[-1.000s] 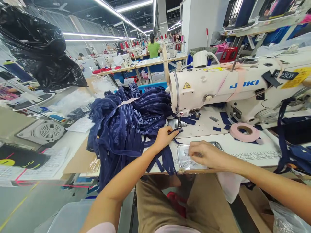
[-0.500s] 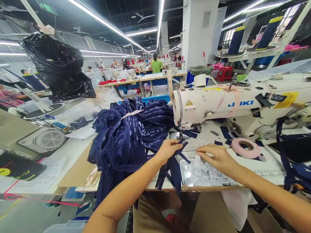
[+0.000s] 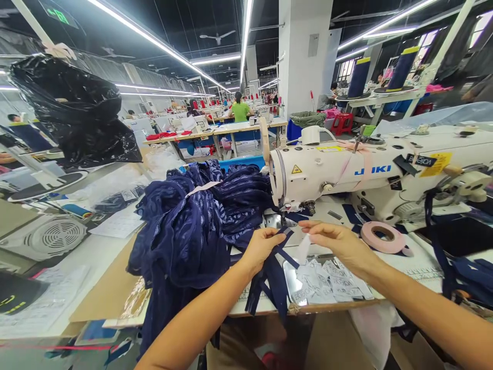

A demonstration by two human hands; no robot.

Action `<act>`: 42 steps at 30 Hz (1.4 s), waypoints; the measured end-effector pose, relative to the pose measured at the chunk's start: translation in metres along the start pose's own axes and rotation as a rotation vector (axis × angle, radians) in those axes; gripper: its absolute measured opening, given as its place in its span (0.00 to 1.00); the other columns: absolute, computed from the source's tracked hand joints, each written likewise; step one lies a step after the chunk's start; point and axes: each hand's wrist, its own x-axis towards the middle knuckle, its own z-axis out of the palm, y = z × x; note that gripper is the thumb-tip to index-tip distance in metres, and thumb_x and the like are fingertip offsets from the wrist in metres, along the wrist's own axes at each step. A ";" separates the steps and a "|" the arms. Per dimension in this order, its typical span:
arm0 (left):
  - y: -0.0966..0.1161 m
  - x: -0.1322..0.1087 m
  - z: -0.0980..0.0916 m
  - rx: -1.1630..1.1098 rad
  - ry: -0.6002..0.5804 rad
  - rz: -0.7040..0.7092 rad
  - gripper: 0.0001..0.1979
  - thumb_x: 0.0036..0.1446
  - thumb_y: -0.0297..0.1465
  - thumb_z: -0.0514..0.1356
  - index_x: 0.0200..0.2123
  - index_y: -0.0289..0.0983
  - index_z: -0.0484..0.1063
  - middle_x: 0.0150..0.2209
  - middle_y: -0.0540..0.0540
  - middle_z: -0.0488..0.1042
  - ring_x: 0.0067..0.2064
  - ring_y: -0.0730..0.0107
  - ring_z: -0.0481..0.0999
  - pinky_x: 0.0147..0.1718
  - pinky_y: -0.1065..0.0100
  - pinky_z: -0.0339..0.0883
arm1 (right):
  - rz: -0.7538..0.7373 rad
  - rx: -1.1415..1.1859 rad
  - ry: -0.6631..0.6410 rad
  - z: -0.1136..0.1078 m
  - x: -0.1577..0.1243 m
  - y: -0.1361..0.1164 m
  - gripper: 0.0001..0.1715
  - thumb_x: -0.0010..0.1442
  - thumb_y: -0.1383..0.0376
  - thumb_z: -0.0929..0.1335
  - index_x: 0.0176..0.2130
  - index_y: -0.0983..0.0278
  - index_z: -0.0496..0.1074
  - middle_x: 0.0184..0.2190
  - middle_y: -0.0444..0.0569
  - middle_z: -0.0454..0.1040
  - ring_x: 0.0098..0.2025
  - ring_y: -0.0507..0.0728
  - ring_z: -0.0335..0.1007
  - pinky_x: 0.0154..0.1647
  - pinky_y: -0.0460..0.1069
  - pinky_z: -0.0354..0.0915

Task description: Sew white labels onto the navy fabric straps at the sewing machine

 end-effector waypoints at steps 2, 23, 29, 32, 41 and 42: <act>0.001 -0.003 0.002 -0.016 0.007 0.014 0.15 0.29 0.37 0.69 0.19 0.32 0.73 0.20 0.51 0.70 0.23 0.77 0.64 0.25 0.73 0.54 | 0.049 0.145 0.043 0.021 0.005 0.005 0.12 0.40 0.56 0.73 0.24 0.62 0.73 0.47 0.48 0.70 0.49 0.58 0.64 0.48 0.51 0.58; -0.008 -0.009 -0.011 -0.050 0.084 0.081 0.15 0.36 0.40 0.67 0.19 0.34 0.70 0.20 0.53 0.65 0.24 0.78 0.59 0.26 0.73 0.52 | -0.150 0.156 0.324 0.029 0.018 0.017 0.18 0.41 0.59 0.70 0.14 0.62 0.59 0.27 0.45 0.68 0.33 0.54 0.61 0.38 0.50 0.56; -0.006 -0.012 -0.001 0.005 0.100 0.144 0.17 0.38 0.42 0.66 0.20 0.34 0.70 0.21 0.52 0.66 0.26 0.76 0.61 0.28 0.72 0.54 | -0.109 0.012 0.172 0.039 0.002 0.010 0.15 0.52 0.55 0.65 0.22 0.61 0.69 0.26 0.45 0.70 0.34 0.55 0.64 0.40 0.50 0.59; -0.003 -0.014 0.003 0.024 0.108 0.177 0.18 0.38 0.44 0.65 0.20 0.33 0.71 0.21 0.51 0.67 0.26 0.75 0.61 0.29 0.72 0.55 | -0.177 -0.060 0.097 0.046 0.000 0.007 0.18 0.54 0.52 0.63 0.29 0.61 0.74 0.33 0.48 0.74 0.39 0.57 0.66 0.44 0.51 0.60; -0.001 -0.018 0.005 -0.013 0.101 0.161 0.14 0.36 0.38 0.67 0.21 0.33 0.73 0.23 0.51 0.69 0.27 0.76 0.62 0.31 0.73 0.56 | -0.190 -0.142 0.120 0.044 0.005 0.015 0.21 0.56 0.50 0.62 0.36 0.60 0.75 0.41 0.49 0.74 0.45 0.58 0.66 0.52 0.54 0.58; -0.001 -0.018 0.006 -0.025 0.110 0.158 0.13 0.35 0.37 0.68 0.21 0.33 0.73 0.23 0.51 0.69 0.28 0.76 0.63 0.31 0.73 0.56 | -0.192 -0.144 0.116 0.043 0.005 0.016 0.21 0.56 0.50 0.62 0.36 0.60 0.75 0.41 0.49 0.74 0.46 0.58 0.66 0.53 0.54 0.57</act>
